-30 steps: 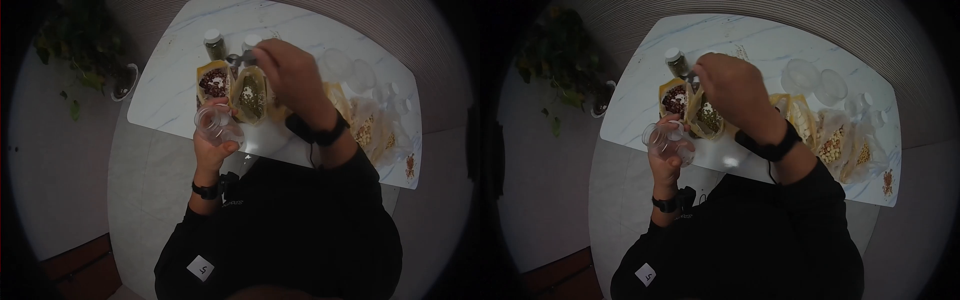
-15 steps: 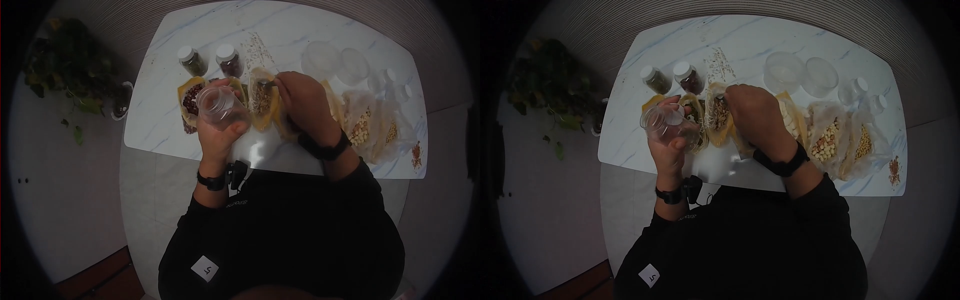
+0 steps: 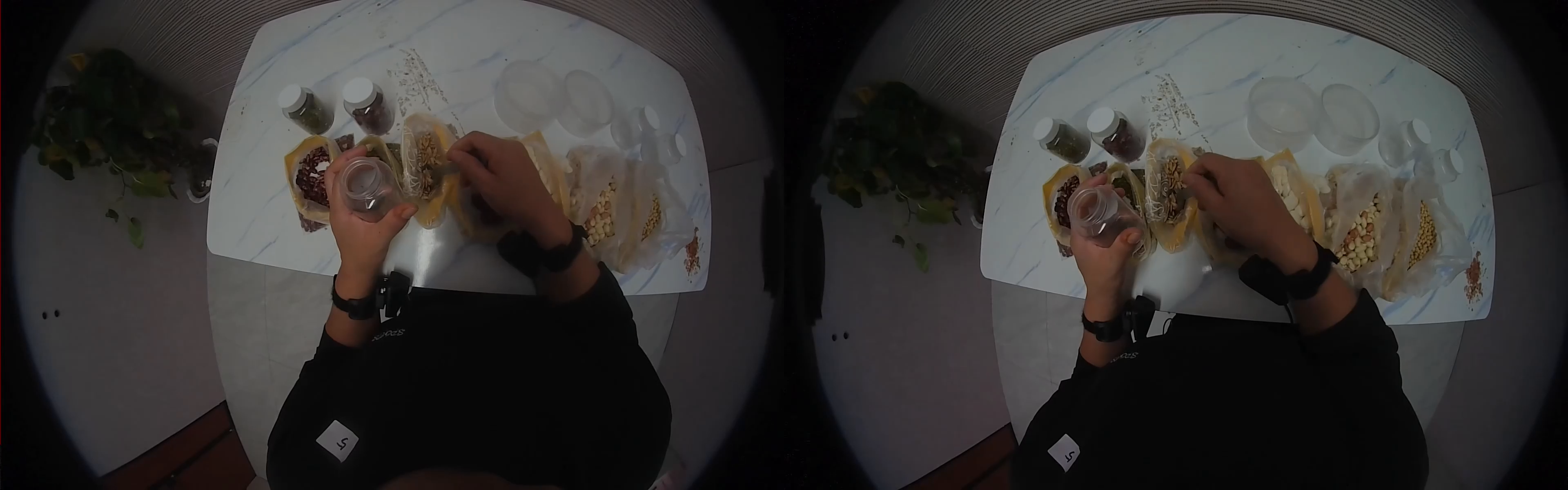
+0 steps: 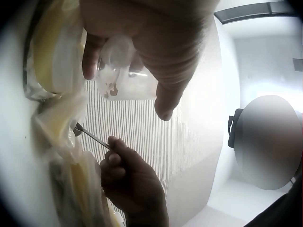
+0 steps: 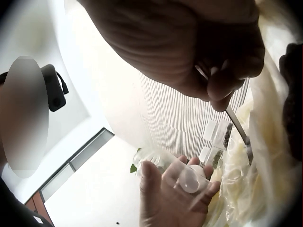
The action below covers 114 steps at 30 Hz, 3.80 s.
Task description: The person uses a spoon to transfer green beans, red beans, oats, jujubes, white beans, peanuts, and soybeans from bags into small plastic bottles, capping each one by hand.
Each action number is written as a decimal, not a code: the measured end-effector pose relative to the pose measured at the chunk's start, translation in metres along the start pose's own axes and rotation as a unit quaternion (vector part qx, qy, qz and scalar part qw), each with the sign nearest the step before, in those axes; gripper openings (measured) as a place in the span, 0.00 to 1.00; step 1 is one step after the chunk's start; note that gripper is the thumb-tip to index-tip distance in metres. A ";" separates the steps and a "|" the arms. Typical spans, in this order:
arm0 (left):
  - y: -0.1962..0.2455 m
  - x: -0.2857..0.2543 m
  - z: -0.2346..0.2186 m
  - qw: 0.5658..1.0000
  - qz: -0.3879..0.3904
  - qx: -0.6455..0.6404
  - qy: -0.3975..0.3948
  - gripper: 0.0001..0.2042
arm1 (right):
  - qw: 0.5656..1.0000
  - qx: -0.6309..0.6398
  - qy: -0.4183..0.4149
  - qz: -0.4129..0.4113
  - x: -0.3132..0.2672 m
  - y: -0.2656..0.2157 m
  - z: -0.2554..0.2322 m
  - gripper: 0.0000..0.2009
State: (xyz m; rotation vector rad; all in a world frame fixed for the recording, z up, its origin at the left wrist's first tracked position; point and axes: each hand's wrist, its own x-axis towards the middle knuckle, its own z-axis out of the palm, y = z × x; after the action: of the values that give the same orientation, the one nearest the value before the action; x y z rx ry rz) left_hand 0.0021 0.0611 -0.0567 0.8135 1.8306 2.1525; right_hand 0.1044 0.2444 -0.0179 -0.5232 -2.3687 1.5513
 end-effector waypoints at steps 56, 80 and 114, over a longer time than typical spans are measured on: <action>-0.007 0.000 0.001 0.969 0.083 0.231 -0.014 0.35 | 0.973 -0.066 0.118 -0.188 -0.005 -0.005 0.002 0.07; -0.005 0.001 0.002 0.972 0.076 0.222 -0.030 0.35 | 0.990 0.098 0.092 0.032 0.001 0.001 -0.007 0.10; -0.006 -0.001 0.004 0.996 0.052 0.069 0.026 0.32 | 0.983 -0.108 0.012 -0.146 -0.015 -0.011 0.007 0.07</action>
State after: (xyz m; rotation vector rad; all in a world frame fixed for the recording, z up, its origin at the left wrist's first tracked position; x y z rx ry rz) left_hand 0.0034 0.0653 -0.0619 0.9099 2.0237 2.1472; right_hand 0.1132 0.2286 -0.0109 -0.2204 -2.4753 1.1654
